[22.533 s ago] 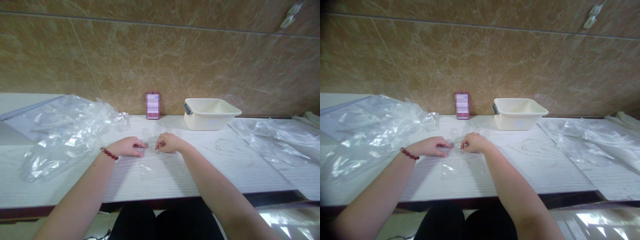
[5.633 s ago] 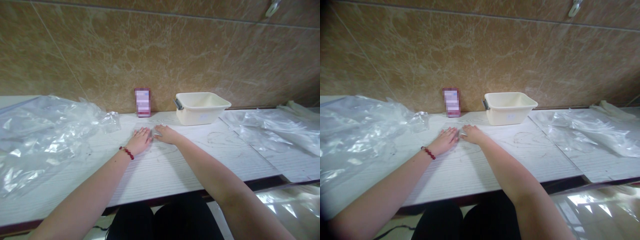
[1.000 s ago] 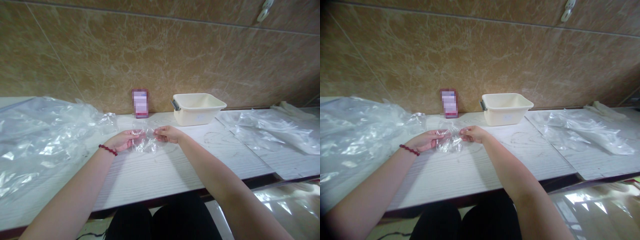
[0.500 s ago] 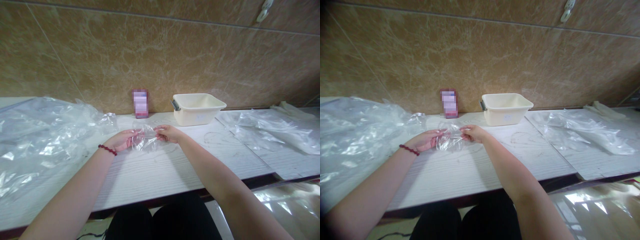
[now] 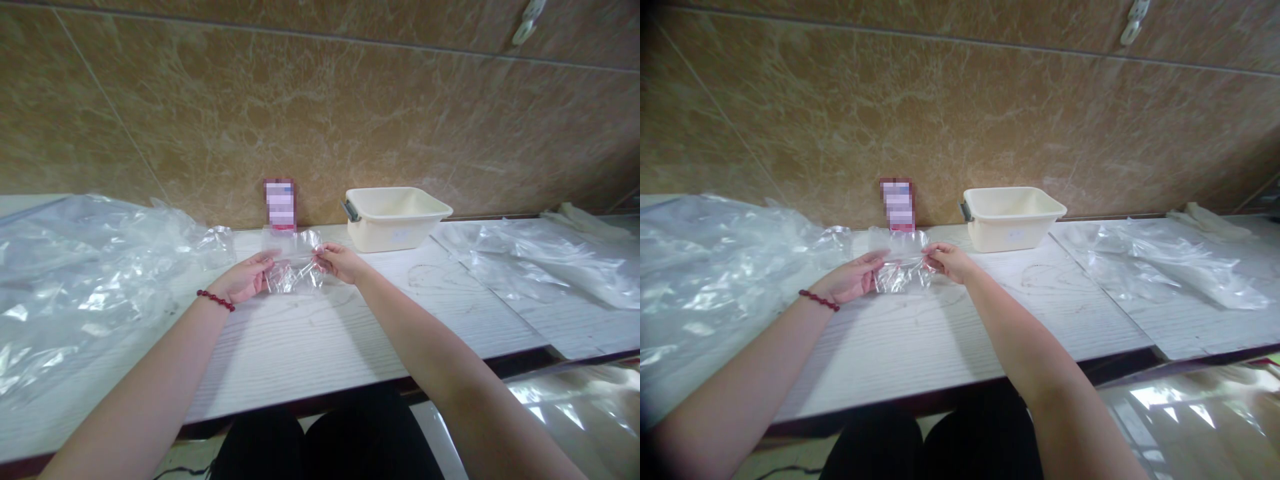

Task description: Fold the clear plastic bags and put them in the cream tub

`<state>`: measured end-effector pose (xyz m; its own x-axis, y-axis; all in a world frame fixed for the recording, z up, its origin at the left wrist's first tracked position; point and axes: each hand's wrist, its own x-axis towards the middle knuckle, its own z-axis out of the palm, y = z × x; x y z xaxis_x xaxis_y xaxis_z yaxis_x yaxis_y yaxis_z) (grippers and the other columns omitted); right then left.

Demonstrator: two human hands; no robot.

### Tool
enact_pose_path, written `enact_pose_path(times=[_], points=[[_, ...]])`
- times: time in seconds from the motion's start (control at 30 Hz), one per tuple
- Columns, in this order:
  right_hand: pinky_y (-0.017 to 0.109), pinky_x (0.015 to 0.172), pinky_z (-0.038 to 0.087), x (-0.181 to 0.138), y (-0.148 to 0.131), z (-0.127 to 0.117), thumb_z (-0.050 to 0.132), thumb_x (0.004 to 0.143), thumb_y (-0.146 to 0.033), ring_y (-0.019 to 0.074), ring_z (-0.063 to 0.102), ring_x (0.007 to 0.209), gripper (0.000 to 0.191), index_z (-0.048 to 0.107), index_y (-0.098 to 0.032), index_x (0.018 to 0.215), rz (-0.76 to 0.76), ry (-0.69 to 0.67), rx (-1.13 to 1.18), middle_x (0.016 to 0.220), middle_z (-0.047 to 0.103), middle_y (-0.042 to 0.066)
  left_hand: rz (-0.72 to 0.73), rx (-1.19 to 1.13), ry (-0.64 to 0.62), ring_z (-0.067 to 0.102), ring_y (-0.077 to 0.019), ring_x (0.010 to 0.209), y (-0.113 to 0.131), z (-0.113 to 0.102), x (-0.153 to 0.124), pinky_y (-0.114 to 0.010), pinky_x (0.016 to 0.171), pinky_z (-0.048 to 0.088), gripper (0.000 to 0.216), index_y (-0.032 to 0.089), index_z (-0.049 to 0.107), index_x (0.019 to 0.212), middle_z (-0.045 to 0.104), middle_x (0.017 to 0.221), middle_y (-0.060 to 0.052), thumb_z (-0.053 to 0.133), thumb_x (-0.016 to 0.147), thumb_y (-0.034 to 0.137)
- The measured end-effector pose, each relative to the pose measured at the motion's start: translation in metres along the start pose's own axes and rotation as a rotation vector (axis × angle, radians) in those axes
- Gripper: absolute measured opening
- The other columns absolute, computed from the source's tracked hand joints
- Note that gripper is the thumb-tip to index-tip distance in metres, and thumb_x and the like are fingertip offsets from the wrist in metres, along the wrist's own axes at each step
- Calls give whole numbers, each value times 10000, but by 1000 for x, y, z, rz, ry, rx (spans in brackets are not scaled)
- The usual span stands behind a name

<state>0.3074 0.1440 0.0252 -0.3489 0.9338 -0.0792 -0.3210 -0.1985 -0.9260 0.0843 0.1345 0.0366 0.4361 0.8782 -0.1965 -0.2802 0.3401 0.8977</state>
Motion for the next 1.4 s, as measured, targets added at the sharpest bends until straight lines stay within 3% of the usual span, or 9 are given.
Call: enact_pose_path(times=[0.2, 0.33, 0.53, 0.73, 1.03, 1.27, 1.4], points=[[155, 469, 415, 1, -2, 2, 507, 708, -124, 55, 545, 509, 87, 479, -165, 637, -23, 64, -44, 591, 567, -39, 65, -15, -41, 595, -121, 738, -1, 0, 1, -238, 688, 483, 142, 142, 564, 828, 631, 820, -54, 480, 741, 70], [135, 408, 357, 1, -3, 2, 481, 678, -100, 45, 512, 486, 92, 487, -163, 611, -73, 75, -78, 638, 576, -34, 38, -24, -75, 582, -96, 645, 1, 2, -2, -213, 629, 479, 178, 160, 552, 857, 618, 742, -24, 483, 723, 66], [140, 417, 343, 3, -2, 0, 490, 639, -113, 63, 534, 537, 61, 490, -168, 613, -89, 87, -79, 663, 579, -25, 11, -122, -134, 581, -167, 746, 7, 7, -6, -322, 658, 473, 282, 169, 506, 966, 596, 809, -60, 398, 711, 118], [139, 410, 316, 3, 0, 1, 536, 615, -142, 49, 501, 498, 61, 487, -158, 582, -125, 89, -64, 606, 548, -35, 76, -101, 4, 579, -161, 727, 3, 15, -4, -313, 617, 484, 358, 240, 427, 1092, 580, 838, -39, 464, 743, 172], [148, 477, 341, 1, -3, 3, 516, 592, -87, 64, 534, 593, 84, 477, -148, 550, -145, 89, -51, 629, 528, -34, 76, -112, 16, 566, -110, 657, 0, 18, -4, -252, 557, 490, 349, 300, 447, 1073, 567, 843, 0, 474, 754, 163], [153, 496, 345, 0, -2, 4, 485, 587, -39, 56, 506, 571, 119, 459, -146, 542, -164, 77, -87, 572, 479, -49, 51, -71, 24, 570, -179, 825, -4, 25, -5, -423, 683, 482, 296, 265, 499, 989, 547, 1007, -33, 503, 733, 118], [149, 503, 356, 0, -3, 4, 540, 601, -91, 54, 514, 592, 116, 446, -155, 587, -192, 55, -62, 616, 501, -46, 117, -32, 25, 571, -172, 831, -8, 24, -2, -423, 727, 477, 299, 226, 544, 922, 538, 1056, -31, 507, 696, 34]])
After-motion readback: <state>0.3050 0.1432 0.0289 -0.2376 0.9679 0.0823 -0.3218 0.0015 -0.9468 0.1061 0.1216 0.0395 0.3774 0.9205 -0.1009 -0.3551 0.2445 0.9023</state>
